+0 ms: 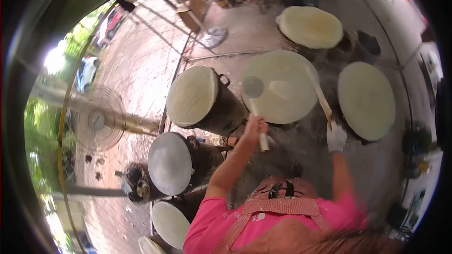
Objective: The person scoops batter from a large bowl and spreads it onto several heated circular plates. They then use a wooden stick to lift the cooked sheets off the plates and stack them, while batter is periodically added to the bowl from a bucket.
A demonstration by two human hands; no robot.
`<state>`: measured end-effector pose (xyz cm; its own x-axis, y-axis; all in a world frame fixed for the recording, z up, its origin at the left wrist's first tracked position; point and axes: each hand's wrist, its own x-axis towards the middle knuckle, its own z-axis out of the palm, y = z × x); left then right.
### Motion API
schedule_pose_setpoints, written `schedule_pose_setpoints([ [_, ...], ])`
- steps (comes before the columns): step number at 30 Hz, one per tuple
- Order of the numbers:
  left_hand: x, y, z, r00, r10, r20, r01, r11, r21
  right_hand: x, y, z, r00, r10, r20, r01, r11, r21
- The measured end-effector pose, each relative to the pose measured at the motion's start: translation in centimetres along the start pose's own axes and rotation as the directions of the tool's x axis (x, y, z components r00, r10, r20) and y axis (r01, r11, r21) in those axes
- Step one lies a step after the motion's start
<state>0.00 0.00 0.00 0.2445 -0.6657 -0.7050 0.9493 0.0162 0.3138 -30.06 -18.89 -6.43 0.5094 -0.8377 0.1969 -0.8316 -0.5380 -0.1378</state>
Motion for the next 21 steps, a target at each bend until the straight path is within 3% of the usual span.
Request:
schedule_pose_setpoints([
  [1, 0.3, -1.2, 1.0, 0.996, 0.071, -0.048, -0.068, 0.996, 0.062, -1.4, -1.6, -0.5, 1.0, 0.025, -0.013, -0.025, 1.0, -0.015],
  [2, -0.4, -2.6, 3.6, 0.973, 0.13, -0.19, -0.099, 0.982, 0.163, -3.4, -3.6, -1.1, 1.0, -0.004, -0.017, 0.004, 1.0, -0.004],
  [3, 4.3, -3.6, 4.3, 0.954, 0.251, -0.163, -0.215, 0.953, 0.213, 5.6, -2.1, -1.9, 0.97, -0.123, -0.212, 0.097, 0.987, -0.129],
  [4, 8.4, -4.1, 6.4, 0.92, 0.369, -0.134, -0.327, 0.909, 0.26, 1.7, -5.9, -0.7, 0.979, -0.148, -0.143, 0.139, 0.988, -0.068],
  [6, 2.5, -5.2, 2.9, 0.892, 0.401, -0.21, -0.331, 0.894, 0.302, -4.4, -8.7, -0.4, 0.991, -0.114, 0.065, 0.097, 0.968, 0.23],
  [7, 1.1, -4.3, 1.4, 0.996, -0.053, 0.065, 0.066, 0.976, -0.206, -4.3, -8.2, -1.5, 0.988, -0.138, 0.076, 0.119, 0.971, 0.209],
  [8, -1.5, -3.7, -0.2, 0.977, -0.144, 0.16, 0.175, 0.963, -0.206, -4.4, -8.2, -3.6, 0.987, -0.159, 0.019, 0.149, 0.952, 0.268],
  [9, -5.3, -3.8, -1.5, 0.991, -0.072, 0.114, 0.084, 0.991, -0.104, -4.3, -8.5, -5.1, 0.984, -0.172, -0.046, 0.177, 0.926, 0.332],
  [10, -8.4, -4.2, -3.0, 0.999, 0.015, 0.044, -0.014, 1.0, -0.006, -4.6, -8.5, -5.7, 0.952, -0.243, -0.185, 0.299, 0.866, 0.4],
  [11, -10.5, -4.5, -4.4, 1.0, 0.019, 0.017, -0.019, 1.0, -0.004, -4.2, -10.1, -5.6, 0.955, -0.231, -0.184, 0.287, 0.873, 0.395],
  [12, -11.9, -4.6, -5.6, 0.996, -0.085, 0.01, 0.086, 0.992, -0.087, -4.1, -11.7, -5.7, 0.936, -0.272, -0.222, 0.342, 0.851, 0.398],
  [13, -12.7, -3.6, -7.2, 0.944, -0.317, 0.092, 0.33, 0.904, -0.273, -5.4, -12.5, -6.2, 0.919, -0.318, -0.234, 0.389, 0.834, 0.393],
  [14, -13.3, -3.6, -7.3, 0.924, -0.301, 0.237, 0.372, 0.852, -0.368, -6.5, -12.9, -6.2, 0.95, -0.297, -0.099, 0.313, 0.898, 0.307],
  [15, -13.8, -3.1, -7.6, 0.834, -0.354, 0.423, 0.525, 0.747, -0.409, -6.4, -13.7, -5.9, 0.965, -0.263, 0.007, 0.256, 0.944, 0.209],
  [16, -14.7, -2.6, -7.6, 0.745, -0.297, 0.598, 0.63, 0.608, -0.483, -6.2, -14.7, -5.8, 0.949, -0.283, -0.138, 0.314, 0.883, 0.349],
  [17, -16.5, -1.9, -6.6, 0.784, -0.262, 0.562, 0.608, 0.502, -0.615, -6.3, -15.4, -5.5, 0.918, -0.289, -0.269, 0.389, 0.783, 0.485],
  [18, -17.8, -2.0, -6.3, 0.794, -0.242, 0.557, 0.595, 0.492, -0.635, -6.6, -15.4, -4.3, 0.933, -0.31, -0.181, 0.359, 0.808, 0.467],
  [19, -18.5, -1.5, -6.3, 0.81, -0.21, 0.548, 0.57, 0.501, -0.651, -6.2, -16.2, -3.8, 0.919, -0.346, -0.189, 0.394, 0.787, 0.475],
  [21, -19.2, -1.0, -8.0, 0.856, -0.14, 0.498, 0.487, 0.543, -0.684, -5.5, -18.4, -2.5, 0.977, -0.199, -0.08, 0.162, 0.438, 0.884],
])
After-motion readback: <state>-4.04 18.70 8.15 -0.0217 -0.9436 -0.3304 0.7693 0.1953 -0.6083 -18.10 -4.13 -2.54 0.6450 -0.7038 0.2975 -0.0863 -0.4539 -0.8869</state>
